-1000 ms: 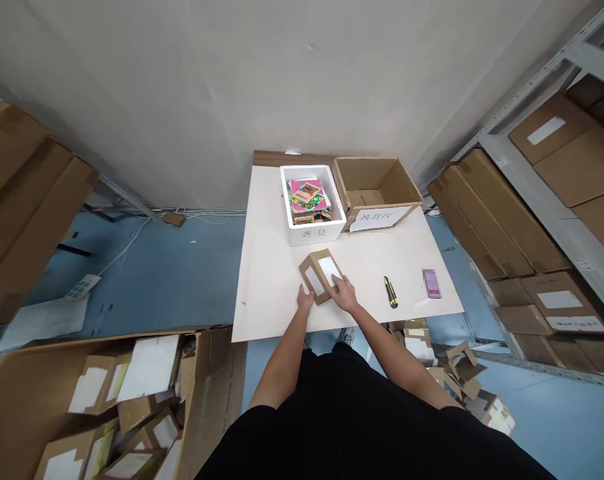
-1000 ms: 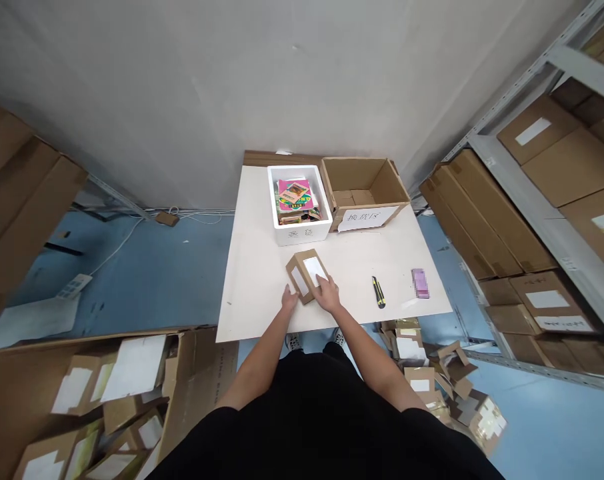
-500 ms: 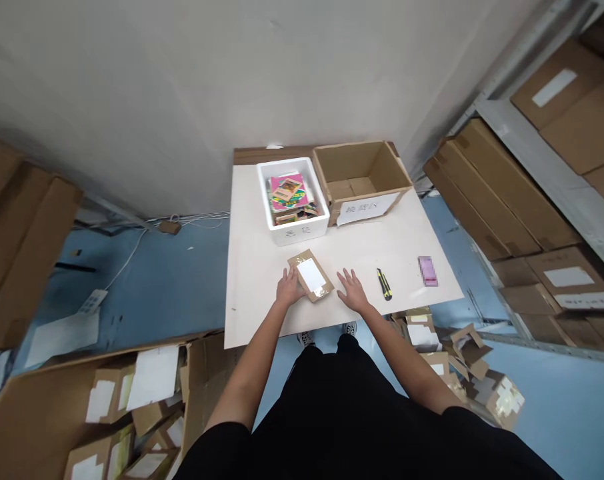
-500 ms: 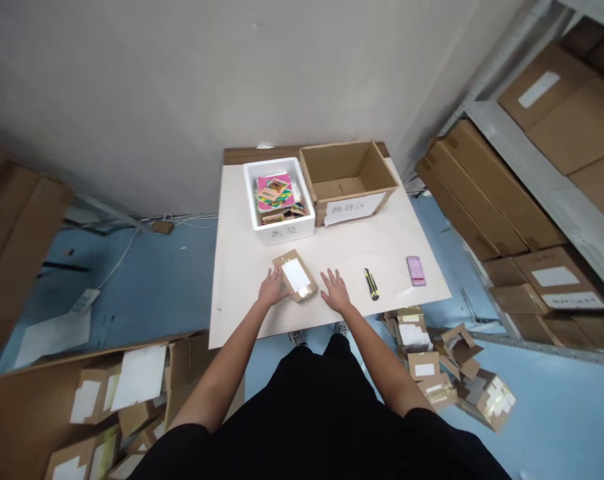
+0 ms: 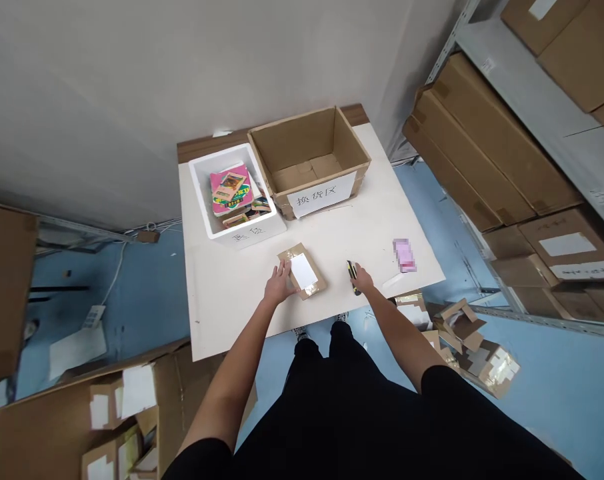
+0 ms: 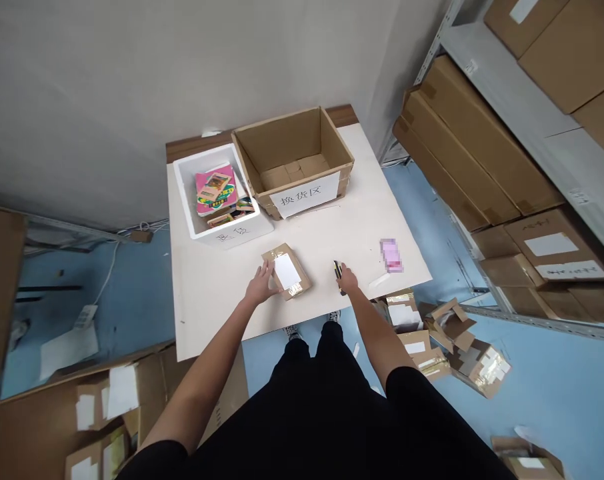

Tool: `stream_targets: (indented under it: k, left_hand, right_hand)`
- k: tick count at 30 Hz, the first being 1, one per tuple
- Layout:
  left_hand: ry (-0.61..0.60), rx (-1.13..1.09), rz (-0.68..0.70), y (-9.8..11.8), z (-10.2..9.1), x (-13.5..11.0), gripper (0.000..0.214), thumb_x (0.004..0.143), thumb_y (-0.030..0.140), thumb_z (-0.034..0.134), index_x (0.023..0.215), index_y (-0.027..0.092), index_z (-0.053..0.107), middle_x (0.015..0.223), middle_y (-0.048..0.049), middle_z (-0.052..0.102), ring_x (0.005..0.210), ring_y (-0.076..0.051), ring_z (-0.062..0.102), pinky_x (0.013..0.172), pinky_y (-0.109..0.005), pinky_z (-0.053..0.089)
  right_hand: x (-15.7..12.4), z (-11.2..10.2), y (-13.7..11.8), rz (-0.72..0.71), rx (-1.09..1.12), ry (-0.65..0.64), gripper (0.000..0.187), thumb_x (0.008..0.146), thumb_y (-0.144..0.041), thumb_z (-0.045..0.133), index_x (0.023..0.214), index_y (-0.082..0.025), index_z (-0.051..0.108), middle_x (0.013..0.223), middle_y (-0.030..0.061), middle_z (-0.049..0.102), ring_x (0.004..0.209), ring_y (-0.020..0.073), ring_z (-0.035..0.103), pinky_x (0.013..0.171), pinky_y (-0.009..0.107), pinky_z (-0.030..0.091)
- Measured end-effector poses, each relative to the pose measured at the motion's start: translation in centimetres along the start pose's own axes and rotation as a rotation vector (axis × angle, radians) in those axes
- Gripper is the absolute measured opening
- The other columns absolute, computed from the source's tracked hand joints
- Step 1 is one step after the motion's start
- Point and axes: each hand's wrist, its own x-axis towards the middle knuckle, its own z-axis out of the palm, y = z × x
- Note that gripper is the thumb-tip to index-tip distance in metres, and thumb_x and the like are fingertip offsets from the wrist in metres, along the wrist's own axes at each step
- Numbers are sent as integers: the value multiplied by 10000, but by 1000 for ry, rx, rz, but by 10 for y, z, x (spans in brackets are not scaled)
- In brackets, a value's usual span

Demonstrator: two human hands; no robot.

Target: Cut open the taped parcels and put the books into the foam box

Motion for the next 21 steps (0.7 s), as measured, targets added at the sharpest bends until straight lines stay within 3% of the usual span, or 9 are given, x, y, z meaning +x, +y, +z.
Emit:
stream_targets:
  k: [5, 9, 12, 15, 21]
  left_hand:
    - [-50, -28, -56, 10, -8, -3, 1261, 840, 532, 831, 1725, 391, -56, 1812, -41, -77, 1660, -388, 100, 1183, -500, 468]
    - [-57, -43, -101, 16, -9, -4, 1252, 829, 522, 829, 1727, 400, -34, 1812, -21, -84, 1653, -419, 110, 1162, -508, 484]
    - [-40, -59, -109, 19, -7, -4, 1246, 817, 526, 824, 1729, 406, -17, 1815, -7, -69, 1646, -436, 129, 1162, -517, 479]
    - [-29, -83, -107, 19, -3, -3, 1256, 797, 530, 827, 1723, 433, -15, 1818, 12, -58, 1643, -441, 142, 1169, -538, 465]
    - [-22, -130, -100, 17, 3, 0, 1254, 778, 537, 824, 1719, 451, -1, 1820, 19, -60, 1637, -455, 139, 1176, -577, 436]
  right_hand:
    - [4, -7, -31, -54, 149, 9, 603, 912, -244, 676, 1481, -187, 485, 1282, 129, 699, 1136, 260, 705, 914, 309, 537]
    - [-3, -31, -100, -264, 296, 16, 612, 1016, -269, 501, 1602, -224, 335, 1194, 77, 748, 1015, 248, 734, 865, 326, 559]
    - [-13, -45, -161, -453, 187, -34, 753, 1017, -255, 481, 1705, -241, 176, 1261, 89, 749, 1076, 268, 723, 917, 337, 545]
    - [-21, -51, -207, -530, -7, -100, 811, 1006, -232, 485, 1734, -228, 129, 1370, 111, 718, 1185, 289, 696, 972, 340, 519]
    - [-32, -47, -238, -453, -257, -138, 795, 996, -203, 464, 1732, -243, 167, 1441, 138, 684, 1201, 315, 705, 962, 382, 521]
